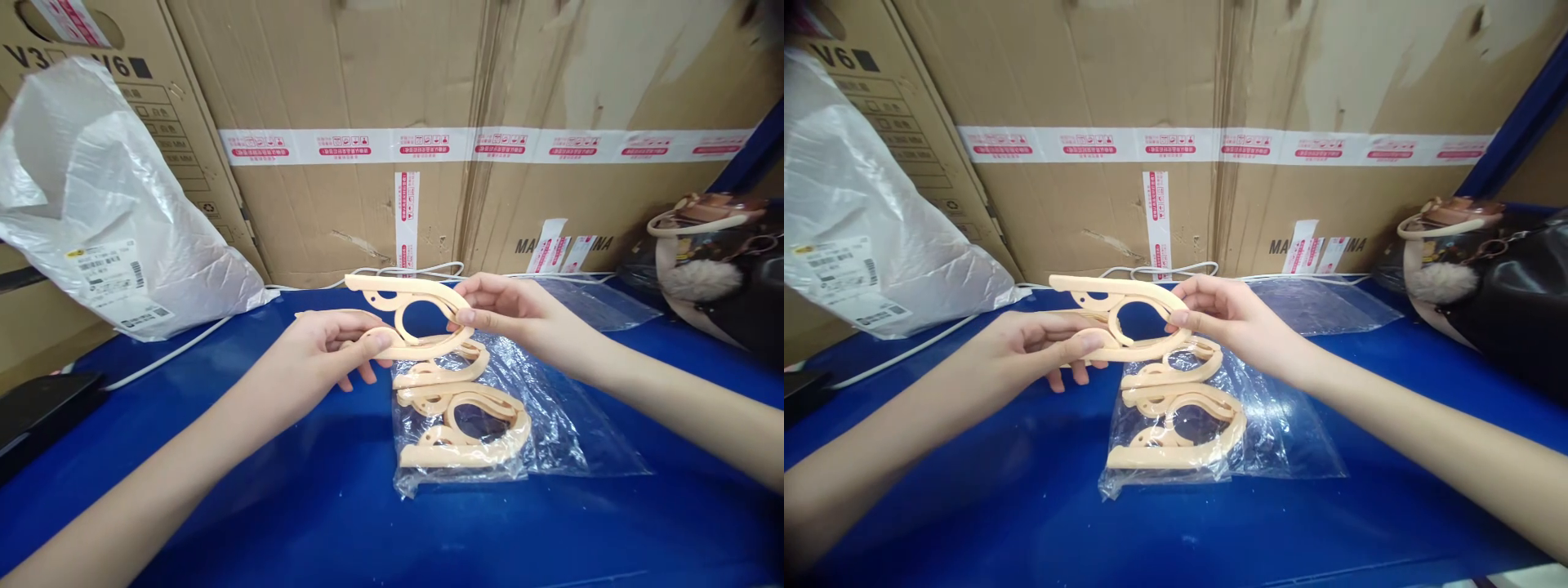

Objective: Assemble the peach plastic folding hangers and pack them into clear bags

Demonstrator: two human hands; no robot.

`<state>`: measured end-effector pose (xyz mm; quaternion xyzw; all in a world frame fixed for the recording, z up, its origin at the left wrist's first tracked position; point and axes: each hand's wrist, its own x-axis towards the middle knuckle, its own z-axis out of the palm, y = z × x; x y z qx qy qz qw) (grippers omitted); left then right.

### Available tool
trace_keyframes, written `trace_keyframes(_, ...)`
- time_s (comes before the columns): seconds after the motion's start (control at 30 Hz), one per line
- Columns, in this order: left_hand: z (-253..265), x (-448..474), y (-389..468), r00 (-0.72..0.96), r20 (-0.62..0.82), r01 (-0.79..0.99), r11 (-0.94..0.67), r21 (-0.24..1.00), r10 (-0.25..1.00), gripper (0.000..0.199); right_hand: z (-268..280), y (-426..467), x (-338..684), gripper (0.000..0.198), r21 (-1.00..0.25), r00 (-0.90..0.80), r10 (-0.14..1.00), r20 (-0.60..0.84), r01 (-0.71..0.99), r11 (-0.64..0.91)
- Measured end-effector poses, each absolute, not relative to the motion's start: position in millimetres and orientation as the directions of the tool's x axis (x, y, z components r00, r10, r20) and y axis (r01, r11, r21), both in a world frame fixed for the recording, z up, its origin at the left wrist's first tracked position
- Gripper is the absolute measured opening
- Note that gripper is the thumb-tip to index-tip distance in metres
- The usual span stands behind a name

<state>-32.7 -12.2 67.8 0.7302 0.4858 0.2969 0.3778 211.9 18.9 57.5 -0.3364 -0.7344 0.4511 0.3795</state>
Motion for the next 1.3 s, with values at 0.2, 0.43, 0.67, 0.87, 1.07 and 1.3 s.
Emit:
trace_keyframes(0.2,59.7,-22.8,-14.0,0.356,0.027,0.387,-0.173,0.906,0.934,0.032,47.8,9.0,218.1,0.033,-0.905,-0.509,0.818,0.268,0.157,0.395)
trace_keyframes(0.43,56.7,-13.2,-22.4,0.316,0.016,0.425,-0.157,0.891,0.949,0.030,46.5,-4.6,214.6,0.035,-0.827,-0.461,0.813,0.356,0.250,0.504)
trace_keyframes(0.67,49.2,-10.4,-27.5,0.320,0.021,0.411,-0.159,0.898,0.947,0.024,44.4,-7.1,216.7,0.034,-0.861,-0.429,0.846,0.316,0.245,0.445)
trace_keyframes(0.87,43.2,-5.9,-25.6,0.292,0.010,0.389,-0.128,0.912,0.956,0.025,38.5,-4.4,219.9,0.031,-0.903,-0.432,0.851,0.300,0.159,0.399)
trace_keyframes(1.07,43.7,-4.9,-25.9,0.297,0.045,0.383,-0.162,0.909,0.954,0.024,38.2,-4.7,215.2,0.034,-0.941,-0.381,0.891,0.246,0.126,0.314)
trace_keyframes(1.3,44.8,-6.2,-28.6,0.236,0.040,0.393,-0.133,0.910,0.971,0.025,36.1,-7.0,218.8,0.037,-0.745,-0.452,0.822,0.346,0.400,0.534)
